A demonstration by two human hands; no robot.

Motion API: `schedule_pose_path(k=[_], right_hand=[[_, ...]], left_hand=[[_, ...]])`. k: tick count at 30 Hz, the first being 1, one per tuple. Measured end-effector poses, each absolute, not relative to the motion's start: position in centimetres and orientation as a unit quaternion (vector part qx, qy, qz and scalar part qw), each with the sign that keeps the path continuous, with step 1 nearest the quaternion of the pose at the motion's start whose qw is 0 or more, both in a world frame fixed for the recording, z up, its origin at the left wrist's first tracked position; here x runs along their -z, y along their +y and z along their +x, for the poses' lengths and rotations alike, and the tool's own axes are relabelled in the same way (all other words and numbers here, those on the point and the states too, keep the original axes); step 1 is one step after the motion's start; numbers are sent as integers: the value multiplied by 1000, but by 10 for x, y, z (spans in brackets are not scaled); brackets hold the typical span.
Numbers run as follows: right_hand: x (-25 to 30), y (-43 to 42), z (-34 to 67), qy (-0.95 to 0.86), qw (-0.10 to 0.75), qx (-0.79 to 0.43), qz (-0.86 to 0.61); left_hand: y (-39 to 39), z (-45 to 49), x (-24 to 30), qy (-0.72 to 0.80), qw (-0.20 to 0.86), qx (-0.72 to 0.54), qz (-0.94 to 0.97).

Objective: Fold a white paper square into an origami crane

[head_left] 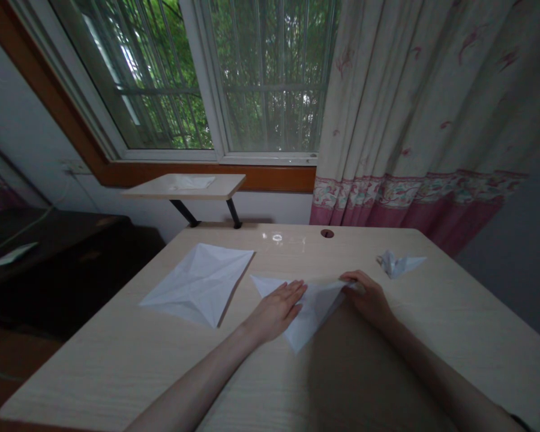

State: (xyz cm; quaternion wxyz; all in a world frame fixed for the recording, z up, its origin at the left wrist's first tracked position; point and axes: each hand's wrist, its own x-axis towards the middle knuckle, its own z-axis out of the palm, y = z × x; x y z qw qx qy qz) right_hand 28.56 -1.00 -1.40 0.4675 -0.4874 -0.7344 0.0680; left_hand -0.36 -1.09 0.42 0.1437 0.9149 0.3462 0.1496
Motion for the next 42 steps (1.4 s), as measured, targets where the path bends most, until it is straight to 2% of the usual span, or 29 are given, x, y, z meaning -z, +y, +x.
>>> schedule_pose_path(k=[6,12,16,21,25,28,33,42], right_hand=[[11,-10,288,-737,468,-57,-485],[3,-16,290,-766,482,-72,-420],[6,-17,288,-772,475,4,-423],[13,-23,276,-817,384,80,-422],[17,-32,265,-872,275,76,-398],[20,-35,258,-888,224,58,-398],[24,-36,254,-888,181,10,-423],[28,-40,251,-866,159,-83,-467]], left_hand=[[-11,-3,-5,355,147,-131,914],[-10,-4,-5,348,138,-139,917],[-10,-5,-5,347,132,-120,921],[-10,-6,-7,348,125,-105,923],[-10,-7,-7,349,120,-106,924],[-10,-6,-6,353,113,-97,924],[-11,-5,-7,360,111,-86,922],[-10,-5,-4,367,105,-103,919]])
